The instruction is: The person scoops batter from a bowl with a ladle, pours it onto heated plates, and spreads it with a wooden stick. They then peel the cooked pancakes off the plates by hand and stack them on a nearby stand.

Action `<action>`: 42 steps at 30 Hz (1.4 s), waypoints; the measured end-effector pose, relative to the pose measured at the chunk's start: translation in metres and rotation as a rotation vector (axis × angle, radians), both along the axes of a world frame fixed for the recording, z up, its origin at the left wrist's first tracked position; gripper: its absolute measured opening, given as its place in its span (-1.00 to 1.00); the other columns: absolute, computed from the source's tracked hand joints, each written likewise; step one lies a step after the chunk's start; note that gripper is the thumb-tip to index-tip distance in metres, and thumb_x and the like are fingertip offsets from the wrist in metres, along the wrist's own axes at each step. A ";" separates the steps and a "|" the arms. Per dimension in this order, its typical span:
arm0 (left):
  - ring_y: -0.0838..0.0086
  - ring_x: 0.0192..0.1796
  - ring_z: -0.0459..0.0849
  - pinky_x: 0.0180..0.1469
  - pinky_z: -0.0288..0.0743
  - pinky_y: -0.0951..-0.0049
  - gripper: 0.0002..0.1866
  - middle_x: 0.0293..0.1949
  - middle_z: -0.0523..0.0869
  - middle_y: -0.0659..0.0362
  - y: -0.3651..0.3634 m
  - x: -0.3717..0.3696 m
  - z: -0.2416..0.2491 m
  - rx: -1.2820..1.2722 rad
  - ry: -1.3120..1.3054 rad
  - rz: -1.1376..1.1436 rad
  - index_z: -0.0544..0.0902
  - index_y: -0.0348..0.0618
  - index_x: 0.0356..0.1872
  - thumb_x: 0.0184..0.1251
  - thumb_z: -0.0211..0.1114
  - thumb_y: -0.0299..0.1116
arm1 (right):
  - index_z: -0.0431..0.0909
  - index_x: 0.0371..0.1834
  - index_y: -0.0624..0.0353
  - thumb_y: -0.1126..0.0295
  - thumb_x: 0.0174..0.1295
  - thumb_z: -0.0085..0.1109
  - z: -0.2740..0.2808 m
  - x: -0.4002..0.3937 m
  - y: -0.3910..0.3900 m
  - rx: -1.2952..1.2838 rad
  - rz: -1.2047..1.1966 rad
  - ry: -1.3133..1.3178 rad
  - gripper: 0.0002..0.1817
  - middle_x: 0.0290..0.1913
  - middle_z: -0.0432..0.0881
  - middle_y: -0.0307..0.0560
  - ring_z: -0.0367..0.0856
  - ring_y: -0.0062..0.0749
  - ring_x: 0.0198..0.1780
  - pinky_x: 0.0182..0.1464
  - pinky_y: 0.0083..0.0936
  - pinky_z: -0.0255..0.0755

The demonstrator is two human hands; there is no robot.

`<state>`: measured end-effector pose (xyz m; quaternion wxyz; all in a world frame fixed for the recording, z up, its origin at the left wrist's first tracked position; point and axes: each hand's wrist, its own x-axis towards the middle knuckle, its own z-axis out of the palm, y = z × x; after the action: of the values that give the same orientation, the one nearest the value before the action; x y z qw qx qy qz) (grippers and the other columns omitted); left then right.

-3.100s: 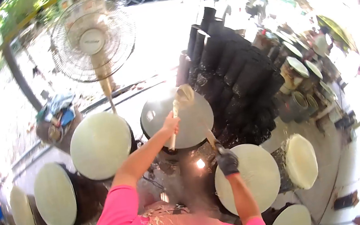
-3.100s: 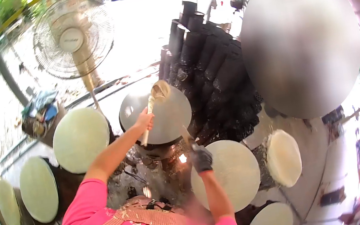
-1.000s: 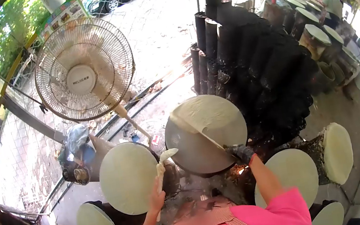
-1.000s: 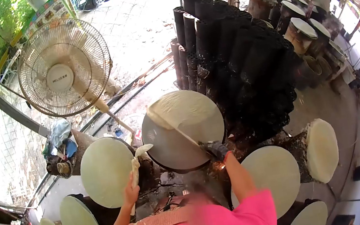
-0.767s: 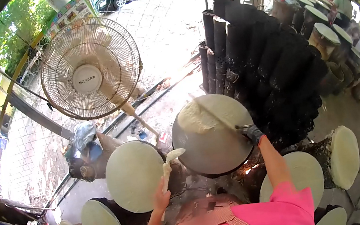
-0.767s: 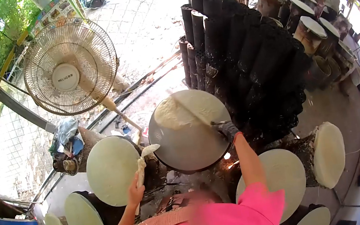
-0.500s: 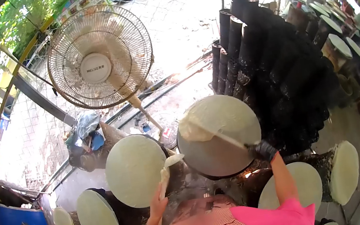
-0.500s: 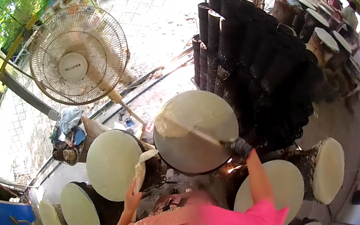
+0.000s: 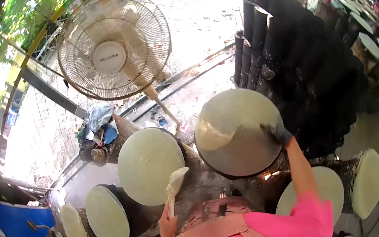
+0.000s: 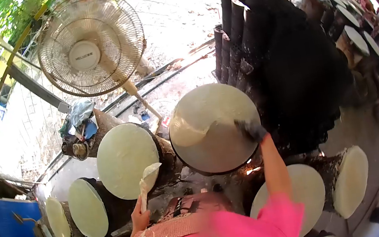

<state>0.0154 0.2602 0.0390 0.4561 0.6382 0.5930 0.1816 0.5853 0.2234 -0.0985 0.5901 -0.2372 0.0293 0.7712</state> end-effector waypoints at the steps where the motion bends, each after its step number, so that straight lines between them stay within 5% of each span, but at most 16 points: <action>1: 0.52 -0.12 0.50 -0.09 0.34 0.57 -0.34 -0.02 0.52 0.00 -0.002 -0.006 -0.010 -0.017 -0.034 0.018 0.26 -0.19 0.19 -0.11 0.08 -0.52 | 0.46 0.00 0.17 0.47 0.03 0.13 0.034 -0.008 0.023 -0.037 -0.104 -0.869 -0.61 -0.11 0.56 -0.20 0.48 -0.56 -0.24 -0.22 -0.63 0.39; 2: 0.52 -0.06 0.47 -0.04 0.31 0.57 -0.34 0.03 0.49 0.02 -0.005 -0.013 -0.020 -0.037 -0.063 0.038 0.26 -0.21 0.19 -0.11 0.08 -0.53 | 0.46 0.01 0.18 0.44 0.11 0.02 0.133 -0.040 0.036 -0.334 0.200 -1.164 -0.65 -0.15 0.59 -0.17 0.50 -0.55 -0.34 -0.34 -0.64 0.38; 3: 0.53 -0.06 0.47 -0.05 0.31 0.58 -0.34 0.04 0.49 0.03 -0.006 -0.019 -0.022 -0.051 -0.061 0.048 0.26 -0.22 0.19 -0.11 0.08 -0.53 | 0.51 -0.06 0.13 0.42 0.12 0.02 0.106 -0.036 0.045 -0.191 0.344 -1.355 -0.70 -0.24 0.62 -0.19 0.52 -0.53 -0.40 -0.42 -0.62 0.37; 7: 0.57 -0.12 0.46 -0.11 0.32 0.63 -0.34 0.03 0.49 0.10 -0.011 -0.023 -0.015 -0.157 -0.013 0.110 0.25 -0.23 0.20 -0.10 0.09 -0.53 | 0.51 -0.13 0.06 0.40 0.08 0.10 0.067 -0.037 -0.017 -0.222 0.304 -0.908 -0.74 -0.27 0.60 -0.23 0.53 -0.56 -0.35 -0.42 -0.62 0.41; 12: 0.59 -0.18 0.46 -0.15 0.33 0.65 -0.34 0.00 0.52 0.10 -0.025 -0.025 -0.001 -0.119 -0.044 0.160 0.25 -0.22 0.20 -0.09 0.07 -0.57 | 0.44 -0.02 0.07 0.43 0.21 -0.11 0.085 -0.021 -0.037 0.103 0.383 -1.366 -0.72 -0.20 0.58 -0.21 0.54 -0.59 -0.25 -0.31 -0.70 0.42; 14: 0.59 -0.13 0.47 -0.12 0.32 0.65 -0.35 0.01 0.51 0.08 -0.029 -0.032 -0.003 -0.090 -0.051 0.146 0.25 -0.25 0.19 -0.09 0.07 -0.58 | 0.50 -0.07 0.06 0.45 0.04 0.06 0.066 -0.016 0.003 0.078 0.276 -1.506 -0.68 -0.25 0.58 -0.27 0.50 -0.57 -0.37 -0.41 -0.65 0.37; 15: 0.58 -0.10 0.47 -0.10 0.32 0.64 -0.35 0.02 0.51 0.08 -0.031 -0.032 -0.005 -0.032 -0.069 0.132 0.26 -0.28 0.19 -0.10 0.07 -0.58 | 0.54 -0.12 0.06 0.51 -0.03 0.07 0.103 -0.035 0.037 -0.407 0.381 -1.180 -0.66 -0.18 0.59 -0.29 0.50 -0.52 -0.35 -0.39 -0.63 0.37; 17: 0.55 -0.04 0.47 -0.05 0.31 0.63 -0.36 0.04 0.49 0.06 -0.031 -0.043 -0.007 0.079 -0.100 0.079 0.26 -0.32 0.17 -0.10 0.07 -0.58 | 0.54 -0.13 0.08 0.50 0.00 0.03 0.088 -0.039 0.047 0.218 0.344 -1.656 -0.69 -0.41 0.55 -0.28 0.46 -0.50 -0.50 -0.51 -0.62 0.34; 18: 0.51 0.02 0.46 -0.01 0.29 0.62 -0.37 0.06 0.48 0.04 -0.030 -0.053 -0.006 -0.005 -0.067 0.090 0.26 -0.36 0.16 -0.10 0.07 -0.58 | 0.53 -0.11 0.09 0.49 0.02 0.02 0.088 -0.035 0.044 0.189 0.359 -1.623 -0.69 -0.43 0.54 -0.29 0.44 -0.50 -0.52 -0.53 -0.62 0.33; 27: 0.48 0.14 0.34 0.13 0.15 0.59 -0.38 0.08 0.44 0.08 0.017 -0.118 0.005 -0.025 -0.093 -0.191 0.26 -0.34 0.17 -0.08 0.02 -0.63 | 0.40 0.06 0.15 0.38 0.13 -0.07 0.097 -0.158 -0.330 -0.672 0.267 -1.314 -0.62 -0.67 0.41 -0.36 0.29 -0.53 -0.76 -0.71 -0.58 0.24; 28: 0.51 -0.06 0.41 -0.06 0.23 0.61 -0.37 -0.03 0.49 0.11 0.022 -0.129 -0.005 0.013 -0.104 -0.226 0.25 -0.27 0.19 -0.07 0.02 -0.63 | 0.39 0.06 0.15 0.39 0.16 -0.10 0.083 -0.195 -0.349 -0.633 0.276 -1.496 -0.63 -0.64 0.42 -0.34 0.26 -0.55 -0.76 -0.72 -0.59 0.20; 31: 0.51 -0.48 0.56 -0.44 0.44 0.59 -0.35 -0.33 0.60 0.14 0.031 -0.152 -0.001 -0.160 -0.159 -0.205 0.23 -0.09 0.22 -0.04 0.02 -0.60 | 0.36 0.06 0.15 0.41 0.22 -0.18 -0.009 -0.308 -0.280 -0.249 0.287 -3.169 -0.67 -0.56 0.46 -0.26 0.14 -0.60 -0.79 -0.75 -0.62 0.11; 34: 0.67 -0.80 0.23 -0.81 0.10 0.64 -0.27 -0.71 0.33 0.33 0.028 -0.155 0.028 -0.362 -0.317 -0.163 0.11 0.06 0.28 -0.03 -0.03 -0.64 | 0.48 -0.06 0.07 0.23 0.16 -0.04 -0.093 -0.380 -0.149 -0.594 -0.267 -2.260 -0.69 -0.44 0.57 -0.02 0.51 -0.32 -0.47 -0.36 -0.55 0.43; 36: 0.67 -0.80 0.24 -0.80 0.11 0.64 -0.29 -0.71 0.34 0.32 0.023 -0.163 0.036 -0.397 -0.343 -0.119 0.10 0.06 0.28 0.01 -0.02 -0.64 | 0.53 -0.12 0.01 0.14 0.14 -0.07 0.023 -0.429 -0.056 -0.742 -0.228 -2.129 -0.67 -0.46 0.58 0.01 0.54 -0.18 -0.44 -0.37 -0.43 0.43; 39: 0.65 -0.81 0.22 -0.81 0.09 0.62 -0.29 -0.75 0.30 0.32 0.018 -0.181 0.040 -0.392 -0.380 -0.119 0.06 0.06 0.29 0.06 0.01 -0.62 | 0.55 -0.15 -0.01 0.11 0.13 -0.10 0.066 -0.430 -0.089 -0.750 0.028 -2.349 -0.66 -0.45 0.57 0.03 0.54 -0.10 -0.42 -0.38 -0.29 0.41; 42: 0.65 -0.83 0.19 -0.83 0.05 0.63 -0.28 -0.78 0.23 0.32 0.014 -0.194 0.051 -0.582 -0.529 -0.064 0.04 0.13 0.28 0.06 -0.01 -0.62 | 0.58 -0.22 -0.02 0.16 0.12 -0.10 0.067 -0.410 -0.136 -1.177 0.105 -1.991 -0.70 -0.47 0.58 -0.01 0.54 -0.11 -0.44 -0.40 -0.23 0.39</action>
<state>-0.1786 0.2738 0.0900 0.7605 0.4315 0.4615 0.1497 0.1756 0.0873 -0.0313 0.1174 -0.9786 -0.1038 0.1335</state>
